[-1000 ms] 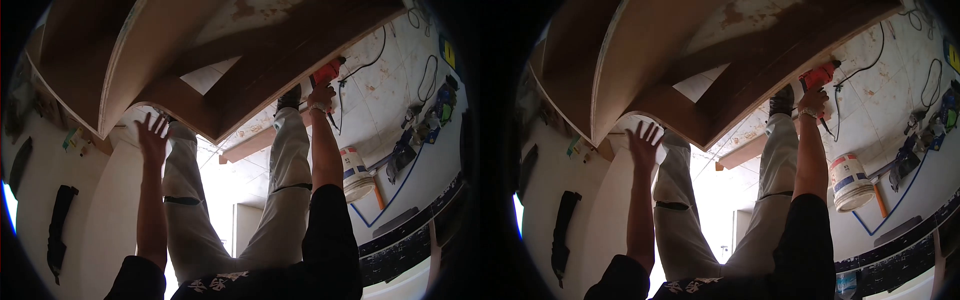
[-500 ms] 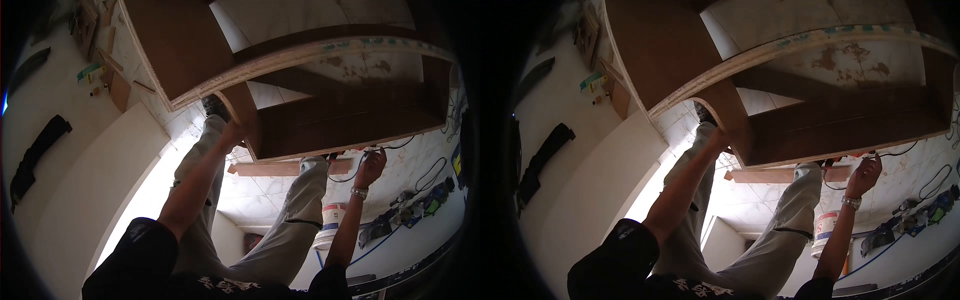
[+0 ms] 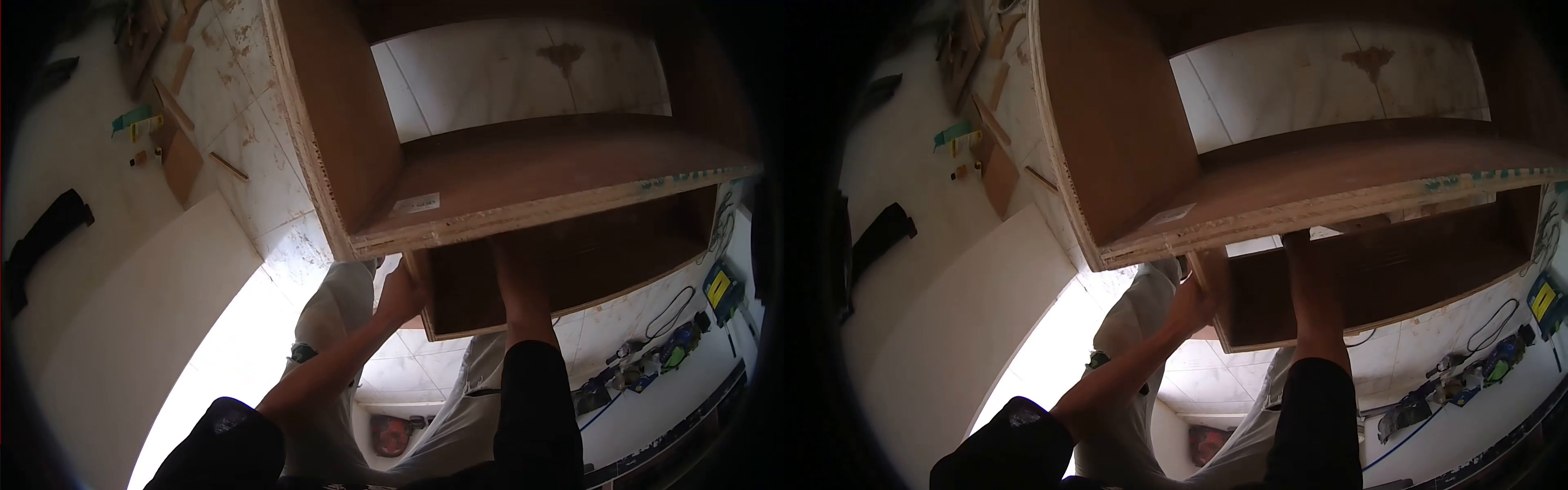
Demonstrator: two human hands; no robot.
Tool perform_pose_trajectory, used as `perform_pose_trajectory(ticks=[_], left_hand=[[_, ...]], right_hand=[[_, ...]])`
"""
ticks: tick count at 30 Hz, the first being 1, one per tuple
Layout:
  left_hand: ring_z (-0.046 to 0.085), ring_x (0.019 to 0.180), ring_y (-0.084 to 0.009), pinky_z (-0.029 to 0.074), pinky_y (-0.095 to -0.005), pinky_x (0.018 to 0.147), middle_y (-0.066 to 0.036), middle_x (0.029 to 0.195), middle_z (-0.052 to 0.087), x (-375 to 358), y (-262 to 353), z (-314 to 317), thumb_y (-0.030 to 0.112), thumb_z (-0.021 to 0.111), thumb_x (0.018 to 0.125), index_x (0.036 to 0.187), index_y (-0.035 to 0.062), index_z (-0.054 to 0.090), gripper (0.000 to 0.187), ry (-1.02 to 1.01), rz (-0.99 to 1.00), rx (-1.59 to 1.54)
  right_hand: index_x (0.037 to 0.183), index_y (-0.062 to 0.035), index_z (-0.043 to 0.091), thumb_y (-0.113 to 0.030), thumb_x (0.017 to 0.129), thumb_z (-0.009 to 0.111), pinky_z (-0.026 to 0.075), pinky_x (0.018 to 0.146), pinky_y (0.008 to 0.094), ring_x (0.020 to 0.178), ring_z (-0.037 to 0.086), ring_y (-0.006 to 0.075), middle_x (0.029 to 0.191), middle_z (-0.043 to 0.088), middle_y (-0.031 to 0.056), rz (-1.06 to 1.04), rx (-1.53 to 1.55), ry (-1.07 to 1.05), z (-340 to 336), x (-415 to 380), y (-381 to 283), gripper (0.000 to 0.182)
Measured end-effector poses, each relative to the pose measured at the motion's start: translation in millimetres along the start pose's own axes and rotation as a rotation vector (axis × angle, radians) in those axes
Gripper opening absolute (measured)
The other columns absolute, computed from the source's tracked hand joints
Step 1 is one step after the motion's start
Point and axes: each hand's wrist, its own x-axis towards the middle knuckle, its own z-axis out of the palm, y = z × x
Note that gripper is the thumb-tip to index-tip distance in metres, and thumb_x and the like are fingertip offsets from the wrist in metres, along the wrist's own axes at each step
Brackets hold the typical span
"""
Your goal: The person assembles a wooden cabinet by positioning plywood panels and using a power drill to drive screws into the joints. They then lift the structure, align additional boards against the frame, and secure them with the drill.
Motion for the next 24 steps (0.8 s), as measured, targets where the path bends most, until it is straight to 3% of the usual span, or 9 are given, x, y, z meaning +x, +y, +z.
perform_pose_trajectory(ticks=[4, 5, 8, 11, 18, 24], left_hand=[[0.070, 0.095, -0.0484, 0.056, -0.0535, 0.085, -0.033, 0.098, 0.070, -10.9, 42.6, -22.2, 0.024, 0.065, 0.089, 0.120, -0.0075, 0.058, 0.045, -0.241, -0.282, 0.091], [0.069, 0.098, -0.0462, 0.055, -0.0519, 0.085, -0.030, 0.102, 0.070, -20.3, 39.6, -17.0, 0.024, 0.064, 0.091, 0.121, -0.0042, 0.060, 0.042, -0.110, -0.125, 0.029], [0.073, 0.080, -0.0426, 0.058, -0.0480, 0.074, -0.026, 0.091, 0.073, -24.9, 18.7, -2.4, 0.033, 0.057, 0.096, 0.123, -0.0044, 0.060, 0.046, 0.108, 0.325, 0.055], [0.071, 0.075, -0.0427, 0.057, -0.0491, 0.073, -0.025, 0.085, 0.071, -35.3, 47.0, -22.7, 0.033, 0.056, 0.098, 0.124, -0.0047, 0.059, 0.046, -0.124, 0.047, 0.051], [0.073, 0.073, -0.0411, 0.057, -0.0490, 0.070, -0.027, 0.076, 0.070, -31.6, 52.8, -24.8, 0.033, 0.063, 0.094, 0.113, -0.0156, 0.058, 0.052, -0.074, 0.039, 0.042], [0.073, 0.082, -0.0430, 0.058, -0.0485, 0.076, -0.029, 0.088, 0.072, -27.9, 41.1, -20.1, 0.033, 0.067, 0.090, 0.118, -0.0128, 0.057, 0.055, -0.090, 0.001, 0.097]], right_hand=[[0.141, -0.0072, 0.058, -0.053, 0.091, 0.064, 0.037, 0.115, 0.0542, 0.134, 0.052, 0.0363, 0.147, 0.054, 0.0194, 0.011, -0.023, -0.014, 2.5, -14.0, -3.3, 0.068], [0.141, -0.0072, 0.059, -0.053, 0.092, 0.064, 0.037, 0.115, 0.0542, 0.133, 0.052, 0.0362, 0.146, 0.055, 0.0195, 0.012, -0.028, -0.015, 2.3, -17.4, -4.3, 0.067], [0.141, -0.0071, 0.059, -0.052, 0.092, 0.064, 0.037, 0.115, 0.0543, 0.132, 0.053, 0.0358, 0.145, 0.055, 0.0199, 0.015, -0.038, -0.021, 6.2, -24.1, -6.0, 0.067], [0.141, -0.0071, 0.059, -0.052, 0.092, 0.064, 0.038, 0.114, 0.0543, 0.131, 0.054, 0.0355, 0.144, 0.056, 0.0202, 0.028, -0.035, -0.033, 7.1, -24.6, -6.5, 0.066], [0.140, -0.0069, 0.059, -0.051, 0.093, 0.063, 0.039, 0.114, 0.0545, 0.129, 0.056, 0.0347, 0.142, 0.058, 0.0211, 0.039, -0.027, -0.045, 8.4, -28.2, -16.9, 0.065], [0.140, -0.0067, 0.059, -0.049, 0.093, 0.063, 0.040, 0.113, 0.0546, 0.127, 0.058, 0.0340, 0.140, 0.059, 0.0218, 0.060, -0.009, -0.036, 4.3, -31.5, -24.4, 0.063]])
